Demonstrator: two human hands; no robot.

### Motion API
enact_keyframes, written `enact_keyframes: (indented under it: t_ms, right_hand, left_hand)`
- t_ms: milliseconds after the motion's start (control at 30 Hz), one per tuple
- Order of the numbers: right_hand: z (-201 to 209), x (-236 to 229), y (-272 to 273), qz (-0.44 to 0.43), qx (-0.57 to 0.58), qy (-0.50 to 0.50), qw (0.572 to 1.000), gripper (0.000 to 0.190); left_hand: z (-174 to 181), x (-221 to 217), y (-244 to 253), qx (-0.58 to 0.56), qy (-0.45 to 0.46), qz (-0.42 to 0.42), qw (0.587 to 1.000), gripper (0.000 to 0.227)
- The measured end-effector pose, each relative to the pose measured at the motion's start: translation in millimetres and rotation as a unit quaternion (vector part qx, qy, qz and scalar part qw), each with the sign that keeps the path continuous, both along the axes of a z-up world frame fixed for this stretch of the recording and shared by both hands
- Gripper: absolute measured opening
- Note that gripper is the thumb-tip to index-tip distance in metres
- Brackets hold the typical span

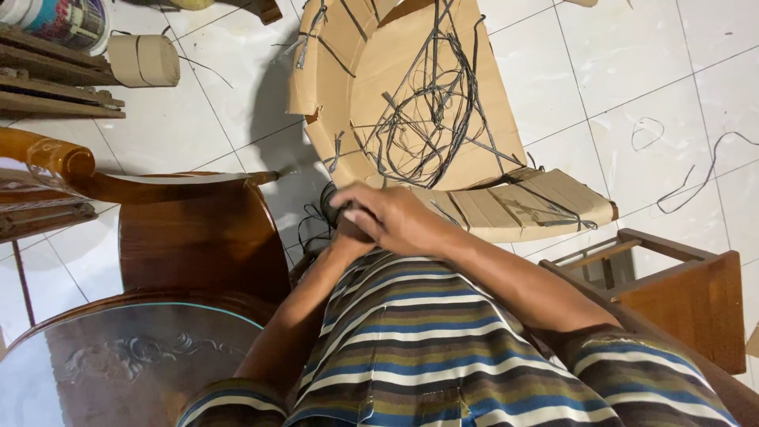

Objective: Threading and weaving black cords through a cardboard furniture frame using a long needle

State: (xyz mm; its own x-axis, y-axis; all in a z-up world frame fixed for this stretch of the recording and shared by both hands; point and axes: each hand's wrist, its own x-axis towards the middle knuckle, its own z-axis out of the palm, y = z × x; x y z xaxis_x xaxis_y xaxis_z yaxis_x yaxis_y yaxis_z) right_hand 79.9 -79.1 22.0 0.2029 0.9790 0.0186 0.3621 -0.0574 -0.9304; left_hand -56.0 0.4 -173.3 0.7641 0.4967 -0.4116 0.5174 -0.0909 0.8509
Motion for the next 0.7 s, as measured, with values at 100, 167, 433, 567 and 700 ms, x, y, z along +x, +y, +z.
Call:
enact_keyframes:
  t_ms: [100,167,433,567,700]
  right_hand:
    - [-20,13,11,-0.079,0.043,0.074,0.993,0.019]
    - [-33,36,19,-0.186,0.124,0.137,0.965,0.031]
    - [-90,35,-12,-0.096,-0.112,-0.031,0.989,0.029]
    - [-122,30,-21,-0.082,-0.182,-0.091,0.976,0.018]
    - [-108,38,-24,-0.077,-0.2,-0.106,0.971,0.024]
  left_hand:
    - [-25,-8,3,-0.028,0.016,0.012,0.999,0.034]
    - [-42,-11,6,-0.056,0.034,0.025,0.998,0.041]
    - [12,1,12,-0.057,0.001,0.029,0.998,0.056]
    - [17,0,9,-0.045,-0.01,0.028,0.999,0.056]
    - [44,3,13,-0.02,-0.014,0.029,0.999,0.053]
